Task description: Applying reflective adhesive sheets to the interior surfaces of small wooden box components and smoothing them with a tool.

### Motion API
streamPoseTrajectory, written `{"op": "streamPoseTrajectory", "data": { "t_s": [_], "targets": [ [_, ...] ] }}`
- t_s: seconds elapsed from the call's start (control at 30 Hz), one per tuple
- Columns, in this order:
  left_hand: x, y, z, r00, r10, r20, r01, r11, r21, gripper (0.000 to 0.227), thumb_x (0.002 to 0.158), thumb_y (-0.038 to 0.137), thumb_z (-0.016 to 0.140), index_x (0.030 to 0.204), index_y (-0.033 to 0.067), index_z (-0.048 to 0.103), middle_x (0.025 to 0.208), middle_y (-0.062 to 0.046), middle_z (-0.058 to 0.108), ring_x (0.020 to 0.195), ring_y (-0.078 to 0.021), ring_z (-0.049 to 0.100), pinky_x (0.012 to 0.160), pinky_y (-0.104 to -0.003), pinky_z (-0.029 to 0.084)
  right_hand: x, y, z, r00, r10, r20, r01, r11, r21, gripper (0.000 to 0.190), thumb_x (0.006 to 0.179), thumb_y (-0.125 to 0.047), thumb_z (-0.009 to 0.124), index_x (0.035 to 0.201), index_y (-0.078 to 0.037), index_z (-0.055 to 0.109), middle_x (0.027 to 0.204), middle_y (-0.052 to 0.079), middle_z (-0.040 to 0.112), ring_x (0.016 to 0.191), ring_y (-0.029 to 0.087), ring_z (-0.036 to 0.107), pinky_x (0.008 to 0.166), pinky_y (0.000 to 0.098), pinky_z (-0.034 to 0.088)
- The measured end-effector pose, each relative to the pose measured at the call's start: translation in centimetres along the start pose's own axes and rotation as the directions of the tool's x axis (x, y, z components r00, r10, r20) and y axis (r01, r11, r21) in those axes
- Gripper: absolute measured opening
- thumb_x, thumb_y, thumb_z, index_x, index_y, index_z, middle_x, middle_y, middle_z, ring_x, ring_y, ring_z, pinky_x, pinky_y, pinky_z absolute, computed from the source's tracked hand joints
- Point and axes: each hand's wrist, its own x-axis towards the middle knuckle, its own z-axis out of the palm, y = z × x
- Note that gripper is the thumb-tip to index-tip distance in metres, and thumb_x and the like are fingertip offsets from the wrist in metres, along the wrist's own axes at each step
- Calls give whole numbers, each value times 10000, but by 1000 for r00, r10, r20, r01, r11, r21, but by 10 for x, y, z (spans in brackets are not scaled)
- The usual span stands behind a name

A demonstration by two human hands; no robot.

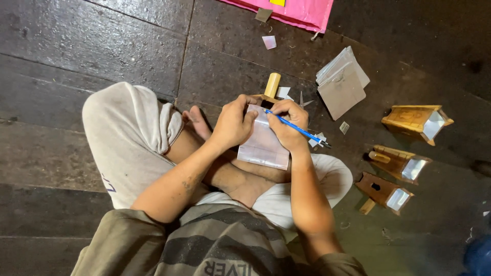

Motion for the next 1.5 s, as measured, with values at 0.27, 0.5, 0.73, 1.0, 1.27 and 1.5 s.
{"op": "streamPoseTrajectory", "data": {
  "t_s": [0.27,0.5,0.73,1.0,1.27,1.5],
  "targets": [
    [-2,3,-2,1000,-7,12,6,1000,3,259,926,119,676,1176,56,657,987,-243,726,1002,-456,714,797,-517,585,-7,13,2,993,82,-79,-57,958,280,171,815,146,717,815,63,567,842,211,607,498,209,654,411,290,518],
    [-1,1,-1,1000,14,20,-14,1000,-1,259,933,108,670,1184,47,651,988,-257,720,990,-467,713,788,-523,584,-2,7,1,1000,-11,-18,11,1000,27,165,783,64,826,792,32,664,810,173,704,766,251,703,659,335,545],
    [-3,7,-4,1000,28,11,-28,1000,-3,257,942,93,655,1192,33,654,986,-257,722,977,-455,723,778,-513,592,2,-4,4,1000,-11,-15,11,999,-38,153,801,49,822,799,21,671,821,162,715,782,258,707,669,342,547],
    [-2,3,-3,998,55,-8,-55,998,-14,249,933,92,668,1175,33,658,937,-256,715,931,-461,725,725,-503,590,5,-5,1,999,14,42,-11,998,-54,160,788,61,805,778,8,654,810,160,707,782,273,708,693,364,547],
    [-1,1,-2,998,58,-15,-58,998,-24,252,922,92,680,1168,37,661,975,-270,720,972,-475,714,761,-517,589,6,-10,2,994,102,26,-100,993,-62,128,779,101,765,786,34,656,817,179,706,666,248,698,551,331,545],
    [-2,4,-2,998,63,-16,-64,998,-19,242,914,77,682,1151,36,651,1023,-277,722,1010,-481,706,797,-532,586,6,-15,10,967,248,-60,-245,968,51,96,790,109,716,812,65,633,827,197,681,525,199,665,442,286,538]
  ]
}}
